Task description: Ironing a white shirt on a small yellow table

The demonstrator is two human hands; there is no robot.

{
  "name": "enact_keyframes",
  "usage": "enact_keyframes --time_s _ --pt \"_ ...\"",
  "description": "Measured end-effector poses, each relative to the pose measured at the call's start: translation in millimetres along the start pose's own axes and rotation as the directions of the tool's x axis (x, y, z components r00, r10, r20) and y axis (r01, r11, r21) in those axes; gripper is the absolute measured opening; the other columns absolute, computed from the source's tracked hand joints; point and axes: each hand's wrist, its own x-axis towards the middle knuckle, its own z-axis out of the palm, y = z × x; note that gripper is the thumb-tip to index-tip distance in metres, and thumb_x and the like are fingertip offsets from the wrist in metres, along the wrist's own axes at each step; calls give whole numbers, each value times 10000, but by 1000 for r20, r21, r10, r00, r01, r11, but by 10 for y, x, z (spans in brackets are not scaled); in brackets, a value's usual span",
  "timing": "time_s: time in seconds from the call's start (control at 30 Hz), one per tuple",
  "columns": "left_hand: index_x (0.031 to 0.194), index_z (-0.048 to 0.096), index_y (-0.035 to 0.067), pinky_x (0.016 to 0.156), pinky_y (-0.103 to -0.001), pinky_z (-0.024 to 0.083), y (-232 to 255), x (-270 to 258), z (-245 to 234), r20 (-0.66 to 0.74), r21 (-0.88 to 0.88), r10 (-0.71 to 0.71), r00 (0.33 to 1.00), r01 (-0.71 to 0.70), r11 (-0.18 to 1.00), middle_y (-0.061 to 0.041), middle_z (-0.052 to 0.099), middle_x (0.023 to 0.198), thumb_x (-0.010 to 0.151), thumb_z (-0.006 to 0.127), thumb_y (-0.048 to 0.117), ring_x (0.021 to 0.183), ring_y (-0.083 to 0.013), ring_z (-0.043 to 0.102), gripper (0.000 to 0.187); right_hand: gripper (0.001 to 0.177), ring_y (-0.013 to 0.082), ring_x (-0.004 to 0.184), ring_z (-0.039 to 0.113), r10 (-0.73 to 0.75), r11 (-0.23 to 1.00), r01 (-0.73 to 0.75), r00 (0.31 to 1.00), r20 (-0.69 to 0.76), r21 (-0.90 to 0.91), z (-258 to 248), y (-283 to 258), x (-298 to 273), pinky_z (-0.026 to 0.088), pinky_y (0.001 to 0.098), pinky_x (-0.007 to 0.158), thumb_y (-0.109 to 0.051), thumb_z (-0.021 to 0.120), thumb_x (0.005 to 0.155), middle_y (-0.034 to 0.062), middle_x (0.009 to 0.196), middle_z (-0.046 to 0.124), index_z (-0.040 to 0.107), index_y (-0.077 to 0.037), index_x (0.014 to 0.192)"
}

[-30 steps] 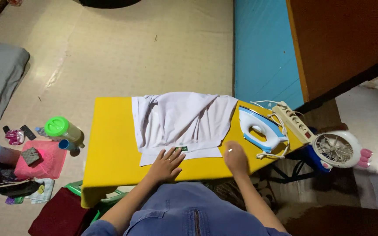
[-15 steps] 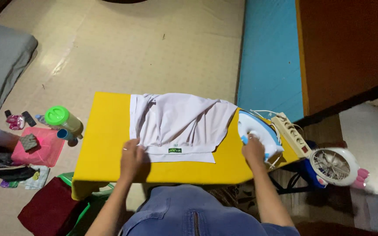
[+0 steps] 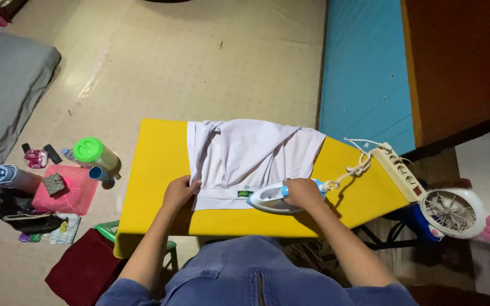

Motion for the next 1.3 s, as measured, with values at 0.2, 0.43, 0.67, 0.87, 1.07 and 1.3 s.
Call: enact_keyframes --time_s 0.2,0.43,0.67,0.87,1.07,1.3 --pt "929 752 70 677 -388 542 -174 56 62 62 -156 16 998 -6 988 -114 735 740 887 687 446 693 -250 708 384 299 379 905 725 131 990 -135 986 -107 -31 -23 -141 -30 569 520 788 -328 685 787 147 935 757 736 -164 1032" --pt "899 756 52 671 -375 535 -261 -22 124 55 -146 -49 997 57 988 -107 725 718 909 684 455 674 -226 698 410 284 380 948 721 268 961 -268 963 -18 -64 -137 196 -324 568 519 835 -363 633 827 146 984 762 747 -166 997" --pt "869 788 67 676 -418 548 -18 -203 17 115 30 -108 987 105 994 -153 727 704 873 689 578 685 -305 725 521 288 361 929 731 197 979 -197 980 -21 -47 -67 -212 -74 580 488 835 -377 641 832 135 975 763 753 -163 988" --pt "913 778 98 691 -474 550 153 -341 35 2 124 -43 999 43 991 -182 731 766 852 692 544 737 -368 715 458 385 373 873 732 8 1000 -10 997 -81 -23 95 -69 -102 580 494 792 -284 717 741 172 920 755 721 -154 1103" --pt "929 731 122 775 -465 540 399 -619 -20 -109 433 71 992 -18 901 -114 731 914 920 659 508 916 -339 693 392 335 362 939 723 225 972 -227 974 -31 -55 -29 491 -384 571 503 832 -324 709 760 141 973 755 723 -182 1063" --pt "977 752 105 967 -493 458 128 -537 107 -342 362 324 882 -195 912 -56 676 1202 838 714 372 1165 -298 597 303 329 361 942 720 174 985 -174 985 1 -7 36 55 -200 567 499 839 -350 718 771 137 977 752 715 -167 1044"
